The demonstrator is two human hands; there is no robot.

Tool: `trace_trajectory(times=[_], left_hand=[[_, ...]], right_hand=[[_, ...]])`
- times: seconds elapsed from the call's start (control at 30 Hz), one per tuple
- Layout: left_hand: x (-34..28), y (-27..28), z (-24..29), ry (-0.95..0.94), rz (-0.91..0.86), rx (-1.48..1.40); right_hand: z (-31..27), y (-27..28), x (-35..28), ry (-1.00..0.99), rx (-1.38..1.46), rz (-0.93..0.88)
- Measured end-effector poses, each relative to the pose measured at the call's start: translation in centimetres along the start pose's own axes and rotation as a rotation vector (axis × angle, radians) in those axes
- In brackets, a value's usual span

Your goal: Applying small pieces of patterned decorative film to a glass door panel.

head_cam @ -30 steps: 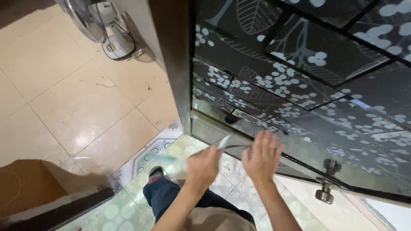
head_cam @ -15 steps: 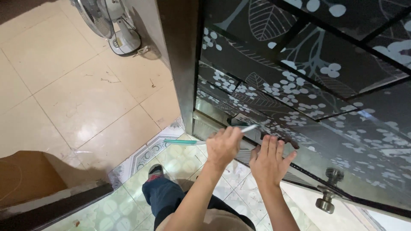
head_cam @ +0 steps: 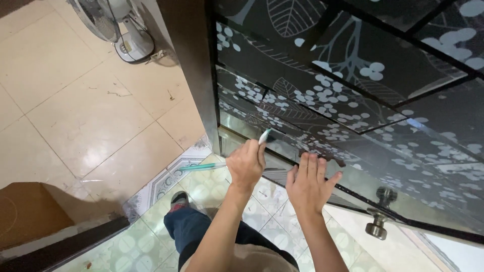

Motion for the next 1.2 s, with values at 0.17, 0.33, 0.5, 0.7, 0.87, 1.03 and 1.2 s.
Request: trace_trajectory(times=[0.17, 0.33, 0.5, 0.7, 0.87, 1.03, 1.2], left_hand=[[-1.0, -1.3, 3.0, -0.160, 0.014, -0.055], [0.4, -0.1, 3.1, -0.251, 0.014, -0.066], [-0.4, -1.8, 0.8, -0.154, 0.042, -0.056], [2.9, 2.4, -0.7, -0.062, 0.083, -0.013], [-0.5, -0.1, -0.4, -0.127, 0.072, -0.121], [-1.1, 0.8, -0.2, -0.112, 0.098, -0.230], [0.8, 1.3, -4.8, 0.166, 0.139, -0.020]], right_hand=[[0.1, 0.2, 0.6, -0.007, 0.001, 0.000], [0.0, 0.4, 0.6, -0.004, -0.012, -0.004], [0.4, -0.4, 0.2, 0.020, 0.003, -0.009], [0.2, -0.7, 0.0, -0.011, -0.007, 0.001], [0.4, -0.9, 0.3, -0.029, 0.030, -0.001], [0.5, -1.6, -0.5, -0.012, 0.069, -0.030], [0.6, -2.0, -0.5, 0.005, -0.021, 0.024]])
Point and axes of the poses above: each hand's wrist, its own x-axis towards the middle knuckle, its own y-axis out of the back of the hand, z = x × y, the point moved 8 cm from there along x, towards the middle knuckle, and after that the axes turned 3 degrees about -x, right-handed, at the moved point
